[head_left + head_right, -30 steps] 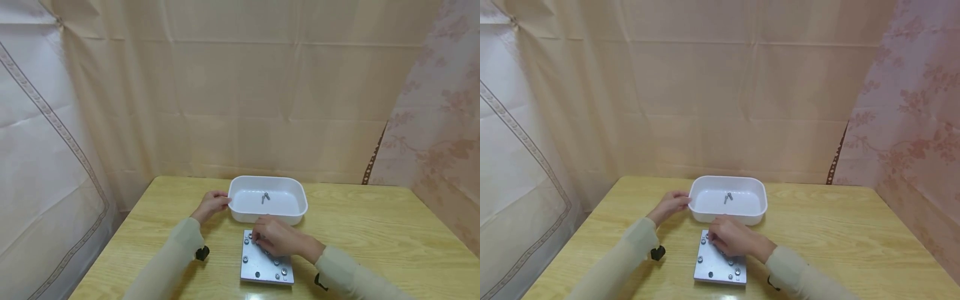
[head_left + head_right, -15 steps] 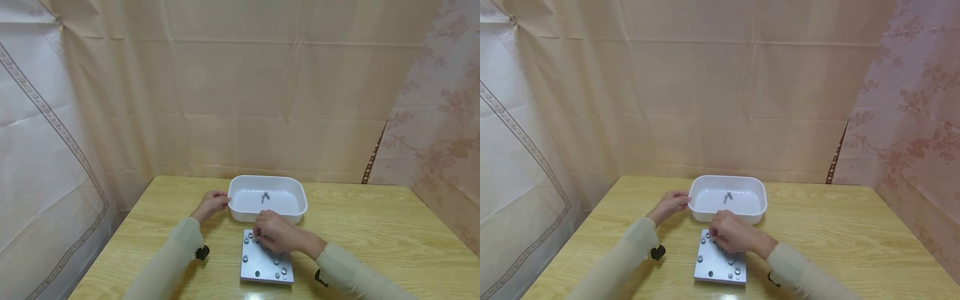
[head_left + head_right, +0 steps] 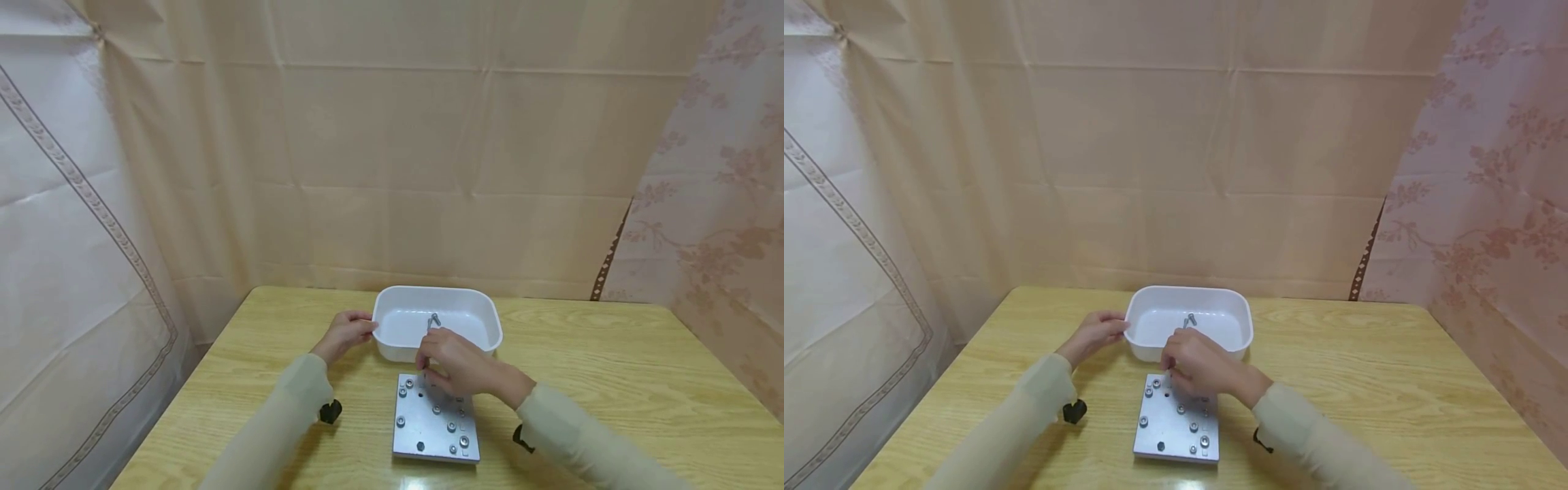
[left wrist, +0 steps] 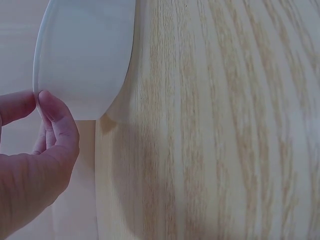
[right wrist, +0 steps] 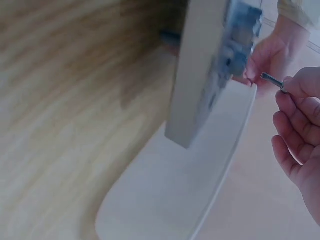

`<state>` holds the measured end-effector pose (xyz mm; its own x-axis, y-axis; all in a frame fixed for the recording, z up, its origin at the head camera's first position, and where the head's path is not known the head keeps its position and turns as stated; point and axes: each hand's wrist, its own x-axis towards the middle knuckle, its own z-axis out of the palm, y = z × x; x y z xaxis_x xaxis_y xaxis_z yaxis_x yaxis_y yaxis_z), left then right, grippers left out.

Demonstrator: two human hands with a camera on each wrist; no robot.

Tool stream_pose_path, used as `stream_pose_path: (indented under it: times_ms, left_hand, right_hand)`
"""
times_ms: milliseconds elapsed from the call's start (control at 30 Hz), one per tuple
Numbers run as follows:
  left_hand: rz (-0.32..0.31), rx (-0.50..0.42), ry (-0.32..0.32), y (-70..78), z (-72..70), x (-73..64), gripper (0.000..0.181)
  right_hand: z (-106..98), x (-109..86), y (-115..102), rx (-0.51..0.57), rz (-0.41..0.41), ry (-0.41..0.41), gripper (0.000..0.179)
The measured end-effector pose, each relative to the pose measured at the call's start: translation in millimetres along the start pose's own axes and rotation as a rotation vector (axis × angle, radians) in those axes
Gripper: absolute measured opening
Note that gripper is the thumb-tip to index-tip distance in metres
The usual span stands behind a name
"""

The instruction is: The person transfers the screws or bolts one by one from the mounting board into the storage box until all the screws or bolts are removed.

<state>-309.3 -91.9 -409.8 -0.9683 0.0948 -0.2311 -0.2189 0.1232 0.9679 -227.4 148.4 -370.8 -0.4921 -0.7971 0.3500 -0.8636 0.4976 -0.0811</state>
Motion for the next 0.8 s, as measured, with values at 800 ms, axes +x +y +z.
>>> stream_pose_path:
  times_ms: [800]
  left_hand:
    - [0.049, -0.013, -0.025, -0.7, -1.8, -1.3, 0.03]
  right_hand:
    - [-17, 25.4, 32, -0.046, 0.023, -0.009, 0.007]
